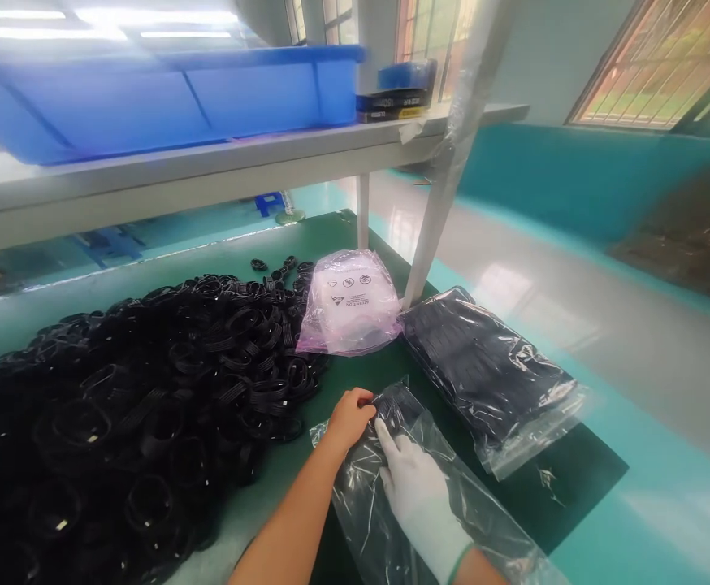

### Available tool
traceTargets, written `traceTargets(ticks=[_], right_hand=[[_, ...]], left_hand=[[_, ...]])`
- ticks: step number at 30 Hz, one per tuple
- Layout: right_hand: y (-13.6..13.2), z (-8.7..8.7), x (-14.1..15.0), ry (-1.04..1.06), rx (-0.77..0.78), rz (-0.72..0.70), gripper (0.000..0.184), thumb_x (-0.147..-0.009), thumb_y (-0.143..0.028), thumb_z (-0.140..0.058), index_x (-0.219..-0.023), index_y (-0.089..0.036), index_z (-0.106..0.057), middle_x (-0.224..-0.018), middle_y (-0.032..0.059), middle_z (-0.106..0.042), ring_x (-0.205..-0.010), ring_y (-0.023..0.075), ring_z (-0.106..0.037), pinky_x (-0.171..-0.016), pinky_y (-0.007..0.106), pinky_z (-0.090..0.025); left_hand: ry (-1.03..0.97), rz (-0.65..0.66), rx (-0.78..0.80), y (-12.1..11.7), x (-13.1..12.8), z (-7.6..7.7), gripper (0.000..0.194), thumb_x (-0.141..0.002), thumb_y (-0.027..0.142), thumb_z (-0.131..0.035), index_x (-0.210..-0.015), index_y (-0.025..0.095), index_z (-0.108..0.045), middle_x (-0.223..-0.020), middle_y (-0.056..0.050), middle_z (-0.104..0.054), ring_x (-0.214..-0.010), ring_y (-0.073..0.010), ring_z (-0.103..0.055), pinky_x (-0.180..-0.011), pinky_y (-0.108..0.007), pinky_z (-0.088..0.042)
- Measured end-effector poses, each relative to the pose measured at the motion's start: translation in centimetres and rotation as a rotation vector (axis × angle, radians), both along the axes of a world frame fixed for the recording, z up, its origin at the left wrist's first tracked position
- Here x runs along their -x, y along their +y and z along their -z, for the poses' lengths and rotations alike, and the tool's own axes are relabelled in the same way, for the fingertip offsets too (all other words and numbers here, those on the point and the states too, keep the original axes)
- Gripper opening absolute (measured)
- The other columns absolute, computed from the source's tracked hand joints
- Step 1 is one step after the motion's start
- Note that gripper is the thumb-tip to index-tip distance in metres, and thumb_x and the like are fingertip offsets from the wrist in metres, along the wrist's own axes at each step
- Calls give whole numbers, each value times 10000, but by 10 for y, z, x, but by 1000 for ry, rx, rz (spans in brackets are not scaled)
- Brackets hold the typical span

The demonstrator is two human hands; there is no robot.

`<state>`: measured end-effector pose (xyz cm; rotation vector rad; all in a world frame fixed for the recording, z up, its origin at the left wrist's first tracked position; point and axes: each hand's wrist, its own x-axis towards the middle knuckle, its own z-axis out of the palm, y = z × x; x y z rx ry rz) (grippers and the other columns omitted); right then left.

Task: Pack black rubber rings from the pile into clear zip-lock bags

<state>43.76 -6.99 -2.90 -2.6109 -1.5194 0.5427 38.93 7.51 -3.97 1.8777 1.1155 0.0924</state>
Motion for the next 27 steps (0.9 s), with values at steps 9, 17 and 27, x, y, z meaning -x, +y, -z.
traceTargets(ticks=[9, 17, 27], right_hand=[[9, -7, -2, -2, 61, -26, 690, -750, -174, -495, -1364, -287, -199, -938, 81, -551, -822, 236, -528, -660, 341, -391], [1, -10, 5, -9, 61, -49, 675, -774, -153, -458, -1371, -286, -172, -889, 81, -578, -803, 238, -537, -669, 351, -391], [-40, -58, 34, 284, 169, -135, 485, -802, -284, -378, -1279, -214, -423, -1118, 119, -583, -1011, 277, -529, -867, 405, -387]], left_hand=[[-41, 10, 63, 1, 2, 1, 329, -670, 187, -546, -991, 150, -608, -954, -70, -597, -816, -144, -548, -796, -282, -417], [-95, -2, -96, -1, 27, -30, 329, -715, 267, -512, -1028, 185, -569, -969, -43, -551, -721, -115, -545, -736, -276, -434], [208, -240, -229, -35, 204, -60, 263, -786, 335, -411, -986, 236, -549, -886, -5, -576, -768, -147, -547, -731, -291, -433]])
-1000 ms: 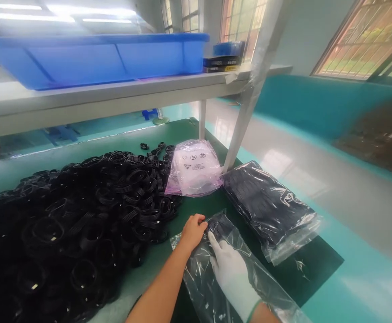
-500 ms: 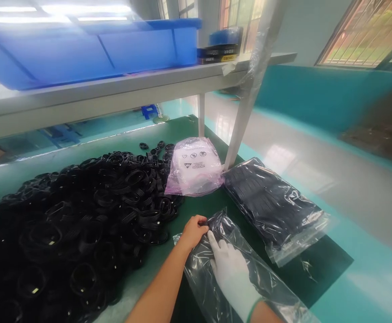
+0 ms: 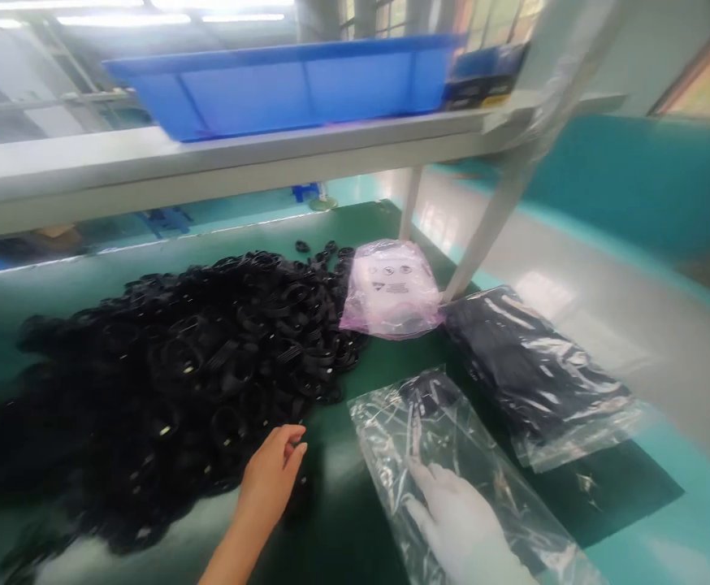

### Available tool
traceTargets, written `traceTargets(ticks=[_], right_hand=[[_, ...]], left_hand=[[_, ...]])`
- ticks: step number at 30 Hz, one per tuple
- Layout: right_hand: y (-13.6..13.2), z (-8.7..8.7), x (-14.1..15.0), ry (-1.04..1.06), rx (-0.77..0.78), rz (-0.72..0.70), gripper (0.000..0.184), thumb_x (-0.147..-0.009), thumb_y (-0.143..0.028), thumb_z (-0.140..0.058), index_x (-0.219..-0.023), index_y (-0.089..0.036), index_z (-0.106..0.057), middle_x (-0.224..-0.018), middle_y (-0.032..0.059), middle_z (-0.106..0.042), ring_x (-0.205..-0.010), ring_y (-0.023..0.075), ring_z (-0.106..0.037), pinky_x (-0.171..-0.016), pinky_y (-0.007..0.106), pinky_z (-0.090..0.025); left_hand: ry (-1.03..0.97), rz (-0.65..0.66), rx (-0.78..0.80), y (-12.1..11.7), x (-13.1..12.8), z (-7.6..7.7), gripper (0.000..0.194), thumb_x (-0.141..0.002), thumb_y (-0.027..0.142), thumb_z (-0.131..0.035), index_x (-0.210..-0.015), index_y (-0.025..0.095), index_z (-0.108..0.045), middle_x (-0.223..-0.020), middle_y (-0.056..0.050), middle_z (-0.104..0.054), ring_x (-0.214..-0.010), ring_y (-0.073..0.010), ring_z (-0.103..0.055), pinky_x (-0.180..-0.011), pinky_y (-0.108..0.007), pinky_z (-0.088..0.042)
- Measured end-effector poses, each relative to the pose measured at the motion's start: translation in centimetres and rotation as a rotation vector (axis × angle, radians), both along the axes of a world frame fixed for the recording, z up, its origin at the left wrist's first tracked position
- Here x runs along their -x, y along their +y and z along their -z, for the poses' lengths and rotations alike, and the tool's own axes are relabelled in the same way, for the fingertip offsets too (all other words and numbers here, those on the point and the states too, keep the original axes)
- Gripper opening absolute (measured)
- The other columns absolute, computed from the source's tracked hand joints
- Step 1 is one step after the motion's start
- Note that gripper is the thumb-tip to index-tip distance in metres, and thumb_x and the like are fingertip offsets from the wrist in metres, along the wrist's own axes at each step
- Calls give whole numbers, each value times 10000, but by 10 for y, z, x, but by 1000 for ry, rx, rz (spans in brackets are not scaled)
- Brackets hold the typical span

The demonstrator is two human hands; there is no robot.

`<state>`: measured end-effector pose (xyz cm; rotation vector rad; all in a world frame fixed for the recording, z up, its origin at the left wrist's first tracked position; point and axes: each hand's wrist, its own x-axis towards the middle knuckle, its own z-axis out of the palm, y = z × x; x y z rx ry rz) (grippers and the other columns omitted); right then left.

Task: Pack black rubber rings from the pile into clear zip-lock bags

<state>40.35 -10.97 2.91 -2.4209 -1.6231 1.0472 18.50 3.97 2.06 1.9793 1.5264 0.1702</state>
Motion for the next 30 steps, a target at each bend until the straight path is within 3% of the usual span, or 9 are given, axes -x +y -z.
traceTargets(ticks=[4, 7, 10, 13, 17, 19, 21, 26, 30], right_hand=[[-8, -2, 44, 202, 40, 33, 499, -793, -337, -381, -1284, -255, -410, -1257, 70, -509, -1153, 252, -453, -929, 388, -367], [-8, -4, 79, 258, 26, 28, 504, -768, -348, -424, -1261, -243, -443, -1266, 74, -501, -1154, 235, -458, -963, 374, -342], [-6, 0, 105, 252, -26, -2, 485, -749, -327, -444, -1213, -198, -501, -1183, 106, -559, -1091, 236, -505, -960, 371, -341], [0, 15, 123, 402, -45, 116, 535, -743, -363, -438, -1228, -138, -468, -1078, 136, -592, -978, 231, -559, -884, 369, -404], [16, 38, 142, 1072, -96, 343, 820, -656, -448, -562, -1345, -161, -224, -1250, 159, -457, -1034, 243, -529, -774, 363, -466], [25, 43, 152, 1298, -206, 339, 836, -611, -428, -638, -1317, -173, -271, -1243, 154, -462, -1078, 255, -498, -799, 372, -455], [34, 42, 160, 1352, -255, 329, 727, -597, -399, -672, -1228, -170, -393, -1163, 138, -519, -1035, 253, -520, -787, 373, -458], [48, 32, 172, 1361, -144, 438, 428, -643, -429, -631, -952, -150, -534, -848, 59, -582, -745, 186, -578, -634, 335, -474], [52, 25, 171, 1446, -123, 438, 412, -697, -503, -560, -886, -138, -550, -823, 62, -575, -717, 167, -568, -655, 335, -463]], left_hand=[[110, 143, 19, -29, 39, -2, 417, -676, 177, -481, -1082, 259, -535, -1107, -27, -547, -1024, -200, -488, -902, -346, -371], [208, 381, 30, -40, 40, 7, 744, -541, 73, -529, -1233, 325, -425, -1344, -25, -382, -1194, -289, -345, -977, -452, -274], [215, 525, 81, -40, 39, 15, 799, -477, 38, -557, -1228, 287, -443, -1345, -77, -381, -1163, -337, -374, -957, -488, -280], [40, 470, 147, -39, 52, 13, 746, -520, 83, -575, -1225, 287, -440, -1259, -71, -461, -1105, -288, -440, -944, -425, -331], [-317, 286, 266, -48, 77, 2, 778, -562, 208, -648, -1272, 313, -348, -1221, -23, -478, -1081, -205, -459, -930, -328, -375], [-388, 238, 286, -56, 84, 0, 778, -559, 228, -669, -1267, 312, -357, -1210, -19, -482, -1091, -192, -451, -947, -316, -363], [-398, 211, 277, -61, 87, 0, 766, -562, 223, -675, -1258, 322, -373, -1211, -9, -480, -1101, -183, -444, -965, -309, -346], [-367, 158, 228, -63, 91, -1, 758, -561, 199, -674, -1251, 325, -386, -1196, -3, -499, -1072, -185, -461, -946, -306, -356], [-321, 102, 219, -62, 91, -3, 763, -551, 214, -684, -1246, 325, -389, -1170, -4, -513, -1041, -187, -478, -918, -305, -374]])
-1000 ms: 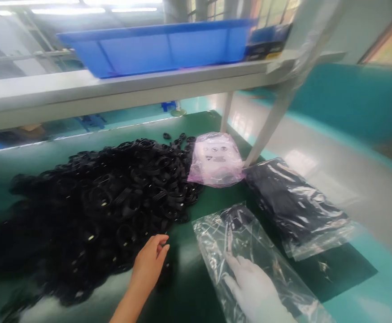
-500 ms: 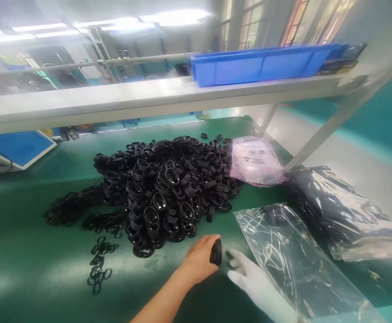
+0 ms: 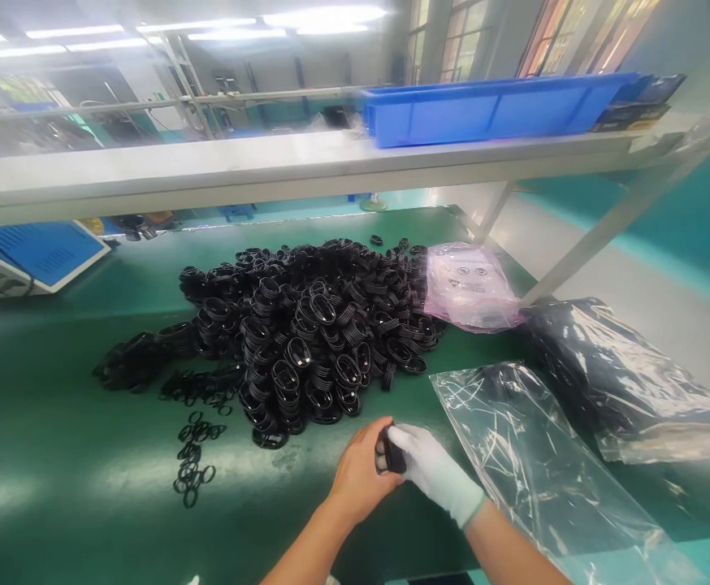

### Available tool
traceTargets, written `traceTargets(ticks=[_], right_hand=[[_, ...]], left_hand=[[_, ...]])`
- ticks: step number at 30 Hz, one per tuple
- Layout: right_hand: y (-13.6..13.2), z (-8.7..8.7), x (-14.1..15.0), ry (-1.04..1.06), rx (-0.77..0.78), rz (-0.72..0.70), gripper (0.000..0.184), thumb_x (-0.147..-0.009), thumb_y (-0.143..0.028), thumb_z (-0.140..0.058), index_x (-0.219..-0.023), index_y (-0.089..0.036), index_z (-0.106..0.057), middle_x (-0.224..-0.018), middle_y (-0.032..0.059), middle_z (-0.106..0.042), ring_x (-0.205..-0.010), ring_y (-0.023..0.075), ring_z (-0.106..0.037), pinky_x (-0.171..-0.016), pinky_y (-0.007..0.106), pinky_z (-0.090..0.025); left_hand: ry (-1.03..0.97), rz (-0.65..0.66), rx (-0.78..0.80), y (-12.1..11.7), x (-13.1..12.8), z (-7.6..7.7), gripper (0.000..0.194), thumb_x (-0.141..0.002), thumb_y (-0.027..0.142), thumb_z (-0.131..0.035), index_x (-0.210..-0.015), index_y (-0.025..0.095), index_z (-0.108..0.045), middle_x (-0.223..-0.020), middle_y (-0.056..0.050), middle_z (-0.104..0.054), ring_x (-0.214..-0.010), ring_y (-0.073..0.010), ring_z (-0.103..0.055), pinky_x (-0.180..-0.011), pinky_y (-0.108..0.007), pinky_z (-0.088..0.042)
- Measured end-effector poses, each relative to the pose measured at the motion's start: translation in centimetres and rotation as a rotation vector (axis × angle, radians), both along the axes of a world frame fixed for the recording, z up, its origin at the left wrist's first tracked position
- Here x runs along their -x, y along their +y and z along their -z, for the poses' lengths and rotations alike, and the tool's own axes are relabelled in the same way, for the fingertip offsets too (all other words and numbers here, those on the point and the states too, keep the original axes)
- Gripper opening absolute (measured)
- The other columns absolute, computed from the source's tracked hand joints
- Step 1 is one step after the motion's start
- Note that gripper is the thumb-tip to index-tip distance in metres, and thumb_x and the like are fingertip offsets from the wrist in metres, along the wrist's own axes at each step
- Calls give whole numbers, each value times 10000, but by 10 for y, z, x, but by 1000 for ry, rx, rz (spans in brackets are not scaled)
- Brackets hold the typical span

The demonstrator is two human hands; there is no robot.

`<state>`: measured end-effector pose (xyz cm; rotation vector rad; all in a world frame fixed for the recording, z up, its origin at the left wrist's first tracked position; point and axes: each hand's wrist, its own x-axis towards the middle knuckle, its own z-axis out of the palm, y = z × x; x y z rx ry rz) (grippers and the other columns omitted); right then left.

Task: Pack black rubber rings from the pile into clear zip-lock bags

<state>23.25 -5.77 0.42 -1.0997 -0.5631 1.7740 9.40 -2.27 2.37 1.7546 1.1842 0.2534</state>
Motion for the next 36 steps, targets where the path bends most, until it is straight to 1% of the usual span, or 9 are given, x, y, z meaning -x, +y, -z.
traceTargets(ticks=[4, 9, 12, 16, 21, 24, 30, 33, 36], right_hand=[[0, 0, -2, -131, -26, -87, 446, -617, -465, -660, -909, -152, -538, -795, 40, -580, -710, 165, -568, -637, 314, -460], [-3, 13, -6, -251, -27, -86, 414, -695, -533, -528, -876, -161, -515, -739, 35, -577, -661, 171, -573, -626, 322, -456], [-4, 16, -10, -589, -40, -82, 358, -661, -420, -562, -927, -189, -494, -800, 42, -591, -750, 196, -574, -692, 324, -444], [-1, 14, -5, -1148, 52, -156, 383, -632, -275, -551, -1005, -214, -488, -1009, 69, -536, -835, 194, -556, -754, 309, -411], [2, 18, 7, -1412, 60, -278, 305, -598, -307, -601, -887, -211, -577, -920, 70, -546, -928, 250, -509, -783, 332, -383], [0, 25, 3, -1192, 78, -195, 321, -630, -362, -586, -914, -213, -606, -927, 69, -545, -894, 222, -525, -792, 317, -391], [-2, 48, -10, -957, 88, -98, 477, -683, -364, -548, -1105, -141, -548, -1001, 93, -576, -899, 188, -560, -811, 278, -419], [-4, 55, -11, -894, 109, -117, 481, -723, -398, -507, -1140, -159, -524, -931, 69, -604, -783, 171, -585, -665, 265, -467], [-7, 53, -10, -852, 132, -139, 516, -740, -442, -478, -1186, -183, -489, -863, 60, -588, -619, 146, -566, -476, 246, -442]], left_hand=[[26, 4, 5, -6, -5, 2, 767, -550, 224, -689, -1249, 318, -389, -1179, -13, -511, -1078, -204, -463, -933, -330, -362], [60, 122, -49, -5, 3, -6, 823, -556, 241, -692, -1292, 320, -330, -1275, -2, -454, -1111, -207, -450, -947, -324, -361], [126, 166, -286, 26, 13, -22, 628, -695, 198, -570, -1277, 288, -355, -1290, -2, -439, -1107, -174, -442, -951, -308, -362], [524, 241, -696, 88, 11, -42, 375, -748, 32, -398, -1042, 199, -557, -1102, -67, -547, -1049, -202, -441, -889, -373, -379], [630, 398, -720, 111, 8, -55, 190, -774, 119, -449, -855, 200, -600, -922, -66, -594, -979, -207, -481, -809, -347, -391], [484, 211, -562, 83, 13, -43, 150, -783, 239, -479, -910, 237, -559, -860, -13, -595, -853, -161, -536, -729, -289, -403], [-85, -163, 416, 10, 0, 43, 174, -724, 354, -499, -756, 196, -434, -462, 87, -429, -367, -81, -440, -396, -202, -349], [-186, -205, 498, -3, -10, 66, 246, -717, 423, -488, -773, 197, -409, -443, 92, -424, -371, -79, -445, -385, -191, -357], [-247, -223, 549, 0, -12, 67, 319, -677, 471, -532, -779, 200, -399, -448, 88, -440, -379, -76, -452, -393, -187, -368]])
